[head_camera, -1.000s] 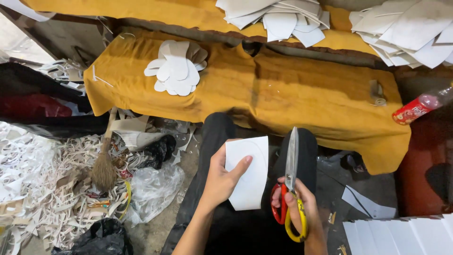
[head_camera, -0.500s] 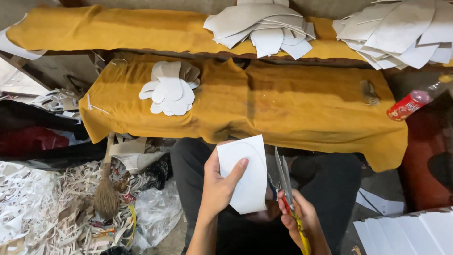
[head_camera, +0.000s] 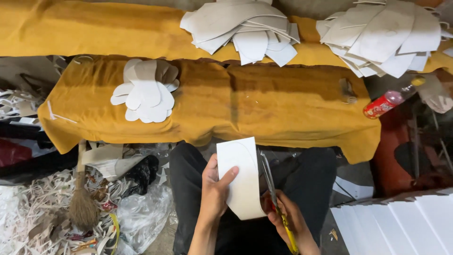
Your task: Trimming the edges of white foam insoles using scissors to achieve the final shape.
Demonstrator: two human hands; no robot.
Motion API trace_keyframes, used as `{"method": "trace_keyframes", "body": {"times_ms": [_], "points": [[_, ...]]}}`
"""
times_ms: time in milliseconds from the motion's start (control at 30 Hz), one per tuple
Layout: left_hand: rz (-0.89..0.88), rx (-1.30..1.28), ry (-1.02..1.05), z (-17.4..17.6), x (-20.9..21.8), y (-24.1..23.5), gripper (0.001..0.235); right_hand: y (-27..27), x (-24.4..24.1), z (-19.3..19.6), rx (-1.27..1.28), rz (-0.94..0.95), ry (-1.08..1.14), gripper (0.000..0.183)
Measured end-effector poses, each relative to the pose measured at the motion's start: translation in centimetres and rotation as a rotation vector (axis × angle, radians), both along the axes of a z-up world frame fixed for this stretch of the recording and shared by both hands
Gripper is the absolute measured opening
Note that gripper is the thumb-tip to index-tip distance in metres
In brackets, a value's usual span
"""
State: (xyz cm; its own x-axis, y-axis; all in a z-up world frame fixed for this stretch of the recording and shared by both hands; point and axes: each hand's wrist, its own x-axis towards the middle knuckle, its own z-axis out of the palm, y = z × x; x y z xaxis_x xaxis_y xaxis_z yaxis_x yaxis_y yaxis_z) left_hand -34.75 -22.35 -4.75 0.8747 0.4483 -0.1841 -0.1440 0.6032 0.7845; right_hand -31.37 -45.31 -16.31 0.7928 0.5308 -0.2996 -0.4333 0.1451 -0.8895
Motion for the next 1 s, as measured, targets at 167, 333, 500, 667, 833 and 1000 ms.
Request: {"method": "trace_keyframes", "body": {"times_ms": [167, 333, 500, 667, 833, 1000], "points": [[0.007, -0.205, -0.069, 0.8, 1.8, -0.5, 0.048, -1.6, 1.3, 1.7, -0.147, -0.045, 0.026, 0.079], [0.010, 0.164, 0.040, -1.5, 3.0, -0.2, 0.024, -1.9, 2.6, 0.2, -0.030, -0.098, -0.109, 0.061], [-0.023, 0.206, 0.025, 0.1, 4.4, -0.3, 0.046, -2.5, 4.3, -1.5, -0.125, -0.204, 0.152, 0.045], [0.080, 0.302, 0.131, 1.1, 5.5, -0.5, 0.042, -1.0, 5.1, 1.3, -0.175, -0.052, 0.131, 0.045], [0.117, 0.349, 0.124, 1.3, 5.9, -0.8, 0.044, 3.0, 5.8, 5.7, -0.283, -0.354, 0.594, 0.019], [0.180, 0.399, 0.110, 0.9, 5.6, -0.8, 0.047, 4.1, 5.4, 6.7, -0.291, -0.388, 0.627, 0.024]]}}
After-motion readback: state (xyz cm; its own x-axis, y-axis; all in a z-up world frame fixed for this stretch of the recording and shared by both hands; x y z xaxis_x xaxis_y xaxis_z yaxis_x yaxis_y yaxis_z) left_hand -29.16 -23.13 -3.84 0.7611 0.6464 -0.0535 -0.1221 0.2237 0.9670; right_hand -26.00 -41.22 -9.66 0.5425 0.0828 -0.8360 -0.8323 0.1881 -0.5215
